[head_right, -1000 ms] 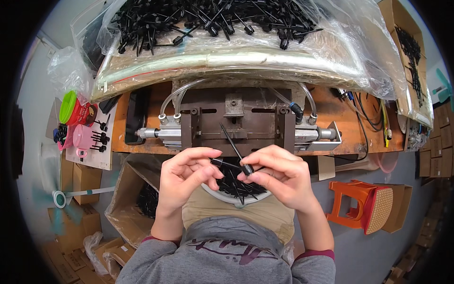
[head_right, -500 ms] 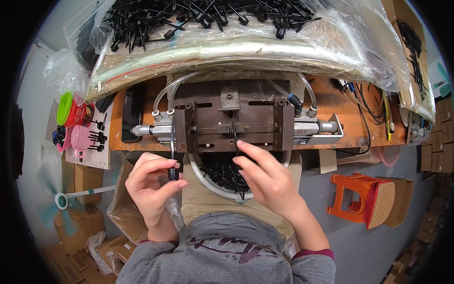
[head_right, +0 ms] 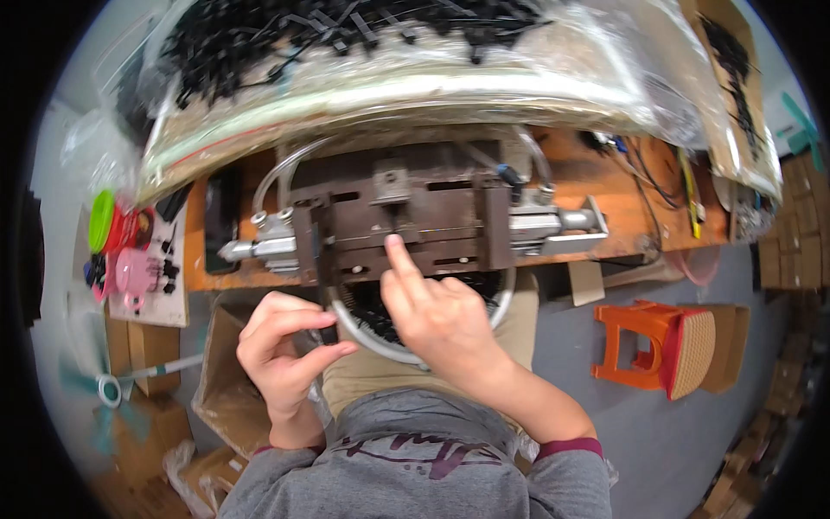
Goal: Manually assembling or sorting small black plastic components using a workbench machine.
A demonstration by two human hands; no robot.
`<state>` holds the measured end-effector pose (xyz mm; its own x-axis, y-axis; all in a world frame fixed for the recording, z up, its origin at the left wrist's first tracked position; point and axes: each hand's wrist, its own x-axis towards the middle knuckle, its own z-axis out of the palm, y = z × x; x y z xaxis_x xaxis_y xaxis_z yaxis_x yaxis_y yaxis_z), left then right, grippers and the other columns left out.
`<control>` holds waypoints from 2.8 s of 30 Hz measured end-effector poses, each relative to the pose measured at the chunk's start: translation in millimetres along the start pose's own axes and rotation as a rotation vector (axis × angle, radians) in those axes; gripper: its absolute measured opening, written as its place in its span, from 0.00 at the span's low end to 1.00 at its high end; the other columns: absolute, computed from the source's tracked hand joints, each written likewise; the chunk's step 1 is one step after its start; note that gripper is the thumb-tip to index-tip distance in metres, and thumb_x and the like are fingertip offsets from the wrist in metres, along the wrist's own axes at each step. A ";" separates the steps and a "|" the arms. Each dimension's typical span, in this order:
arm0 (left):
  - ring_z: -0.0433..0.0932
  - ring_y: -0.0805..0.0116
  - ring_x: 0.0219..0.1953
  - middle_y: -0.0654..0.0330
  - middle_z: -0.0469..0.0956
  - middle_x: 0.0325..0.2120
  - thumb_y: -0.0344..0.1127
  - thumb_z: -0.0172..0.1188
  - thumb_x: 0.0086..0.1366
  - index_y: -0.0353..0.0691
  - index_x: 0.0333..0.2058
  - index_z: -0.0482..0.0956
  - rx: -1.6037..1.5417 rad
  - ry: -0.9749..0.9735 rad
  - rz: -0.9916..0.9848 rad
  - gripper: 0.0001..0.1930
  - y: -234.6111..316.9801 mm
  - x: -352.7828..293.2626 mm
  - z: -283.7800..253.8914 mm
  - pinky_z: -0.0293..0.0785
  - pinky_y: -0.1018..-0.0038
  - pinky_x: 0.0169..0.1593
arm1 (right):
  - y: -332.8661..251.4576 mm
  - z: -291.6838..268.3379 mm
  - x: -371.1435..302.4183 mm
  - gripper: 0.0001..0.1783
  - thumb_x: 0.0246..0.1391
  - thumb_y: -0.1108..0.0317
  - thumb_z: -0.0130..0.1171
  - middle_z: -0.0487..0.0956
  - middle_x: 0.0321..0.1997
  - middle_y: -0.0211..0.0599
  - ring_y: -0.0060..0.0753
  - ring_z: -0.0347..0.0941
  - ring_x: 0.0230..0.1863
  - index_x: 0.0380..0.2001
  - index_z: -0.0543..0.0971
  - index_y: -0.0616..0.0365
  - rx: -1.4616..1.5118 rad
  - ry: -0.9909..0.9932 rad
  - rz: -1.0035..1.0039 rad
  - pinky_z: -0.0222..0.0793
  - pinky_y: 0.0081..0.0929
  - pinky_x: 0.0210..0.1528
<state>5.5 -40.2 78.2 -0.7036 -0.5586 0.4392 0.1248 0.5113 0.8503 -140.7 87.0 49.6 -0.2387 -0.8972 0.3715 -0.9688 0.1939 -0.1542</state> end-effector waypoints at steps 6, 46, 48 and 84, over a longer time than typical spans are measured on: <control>0.73 0.64 0.35 0.56 0.74 0.32 0.19 0.75 0.36 0.32 0.34 0.81 -0.031 0.076 -0.079 0.21 -17.1 -14.6 3.5 0.75 0.74 0.37 | 4.3 9.7 -5.2 0.07 0.42 0.70 0.56 0.73 0.53 0.71 0.26 0.75 0.19 0.25 0.72 0.62 0.020 0.103 -0.043 0.68 0.23 0.20; 0.81 0.64 0.32 0.56 0.82 0.46 0.28 0.71 0.44 0.37 0.33 0.83 0.577 -0.099 0.304 0.14 -35.2 -7.0 63.9 0.77 0.73 0.38 | -3.1 36.7 -86.1 0.17 0.45 0.65 0.66 0.79 0.46 0.39 0.36 0.75 0.45 0.39 0.79 0.60 0.353 -0.399 0.036 0.69 0.33 0.47; 0.81 0.65 0.30 0.56 0.82 0.46 0.28 0.71 0.44 0.37 0.33 0.83 0.589 -0.088 0.301 0.13 -38.3 -6.2 66.0 0.77 0.74 0.37 | -4.7 35.4 -83.2 0.17 0.45 0.65 0.66 0.79 0.45 0.38 0.36 0.75 0.44 0.39 0.79 0.60 0.360 -0.396 0.019 0.69 0.33 0.46; 0.81 0.72 0.24 0.59 0.78 0.52 0.36 0.72 0.50 0.42 0.37 0.82 0.254 -0.397 0.108 0.15 -28.5 -24.9 44.1 0.76 0.79 0.28 | 154.1 -77.0 182.0 0.30 0.38 0.81 0.60 0.81 0.40 0.44 0.47 0.76 0.46 0.51 0.74 0.56 -0.371 0.004 0.048 0.74 0.40 0.48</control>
<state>-11.5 -12.1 30.2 -0.9148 -0.2267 0.3342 0.0716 0.7235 0.6866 -338.5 -15.8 164.0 -0.2841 -0.8823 0.3752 -0.9144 0.3670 0.1706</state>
